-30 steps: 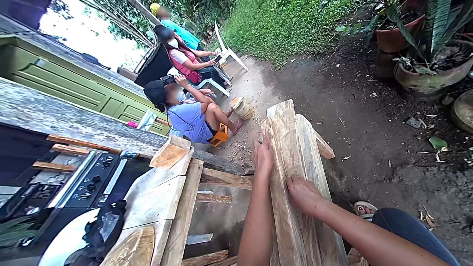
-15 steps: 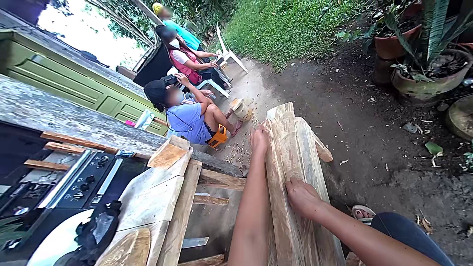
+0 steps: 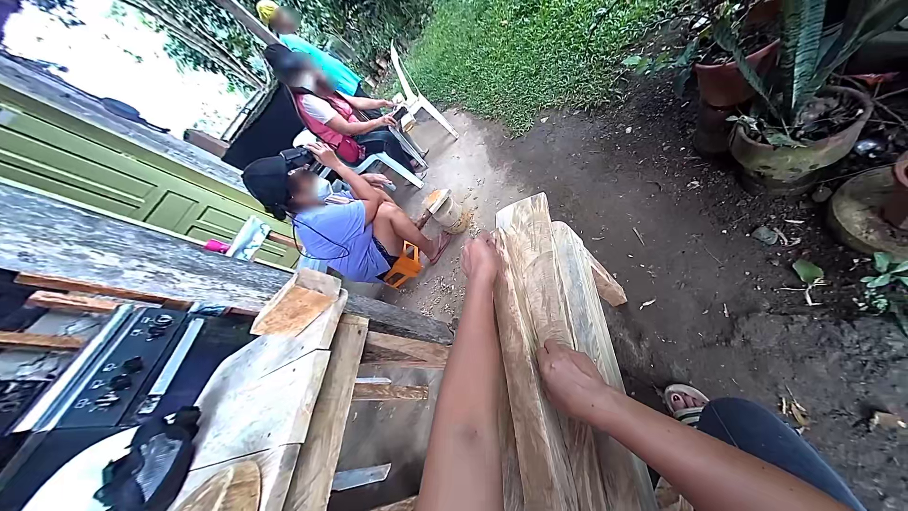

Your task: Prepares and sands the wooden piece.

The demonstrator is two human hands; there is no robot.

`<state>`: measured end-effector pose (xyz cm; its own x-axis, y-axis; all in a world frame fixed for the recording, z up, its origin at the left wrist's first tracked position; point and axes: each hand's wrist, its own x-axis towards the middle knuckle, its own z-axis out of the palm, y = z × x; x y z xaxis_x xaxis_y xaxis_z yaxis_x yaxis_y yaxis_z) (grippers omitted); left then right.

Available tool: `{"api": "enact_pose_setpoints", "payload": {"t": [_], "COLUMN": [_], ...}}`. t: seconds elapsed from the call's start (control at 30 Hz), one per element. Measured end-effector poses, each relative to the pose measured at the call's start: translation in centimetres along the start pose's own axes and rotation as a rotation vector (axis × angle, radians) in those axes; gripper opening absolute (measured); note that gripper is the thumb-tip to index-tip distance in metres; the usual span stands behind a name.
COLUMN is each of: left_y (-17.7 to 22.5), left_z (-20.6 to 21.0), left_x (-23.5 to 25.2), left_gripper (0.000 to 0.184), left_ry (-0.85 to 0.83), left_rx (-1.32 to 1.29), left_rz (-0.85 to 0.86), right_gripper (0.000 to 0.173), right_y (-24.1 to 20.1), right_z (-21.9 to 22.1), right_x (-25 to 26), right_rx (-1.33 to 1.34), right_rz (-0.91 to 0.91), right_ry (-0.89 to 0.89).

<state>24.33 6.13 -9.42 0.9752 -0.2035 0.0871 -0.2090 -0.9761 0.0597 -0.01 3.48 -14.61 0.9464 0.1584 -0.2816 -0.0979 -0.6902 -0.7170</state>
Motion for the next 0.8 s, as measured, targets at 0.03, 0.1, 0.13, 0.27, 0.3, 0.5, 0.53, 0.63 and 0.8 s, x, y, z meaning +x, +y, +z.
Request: {"api": "enact_pose_setpoints", "payload": {"t": [0.03,0.1,0.13,0.27,0.3,0.5,0.53,0.63,0.8], "left_y": [0.0,-0.4,-0.6,-1.0,-1.1,-0.4,-0.1,0.5,0.1], "left_z": [0.0,0.2,0.3,0.0,0.0,0.4,0.4,0.3,-0.3], "left_x": [0.4,0.4,0.0,-3.1,-3.7,-2.6,-1.8,0.2,-0.2], "left_gripper": [0.026,0.024,0.024,0.024,0.025,0.027,0.028,0.026,0.025], "left_ry": [-0.002,0.009,0.013,-0.015,-0.015,0.038,0.031,0.014,-0.026], "left_rx": [-0.005,-0.025,-0.037,-0.016,-0.005,-0.006,-0.012,-0.017,-0.016], "left_rz": [-0.003,0.014,0.029,0.068,0.072,0.076,0.064,0.044,0.064], "right_gripper": [0.037,0.037,0.037,0.039,0.039,0.039,0.039,0.038,0.038], "right_y": [0.1,0.1,0.2,0.2,0.1,-0.4,-0.4,-0.2,-0.1], "right_z": [0.0,-0.1,-0.2,-0.4,-0.4,-0.3,-0.3,-0.3,-0.4], "right_x": [0.0,0.0,0.0,0.1,0.0,-0.1,-0.1,-0.1,-0.1], "right_rx": [0.003,0.012,0.014,0.023,0.022,0.006,0.005,0.012,0.004], "right_rz": [-0.003,-0.007,-0.010,-0.010,-0.011,0.021,0.020,0.013,-0.009], "right_ry": [-0.001,-0.008,-0.013,-0.036,-0.038,-0.038,-0.034,-0.019,-0.026]}}
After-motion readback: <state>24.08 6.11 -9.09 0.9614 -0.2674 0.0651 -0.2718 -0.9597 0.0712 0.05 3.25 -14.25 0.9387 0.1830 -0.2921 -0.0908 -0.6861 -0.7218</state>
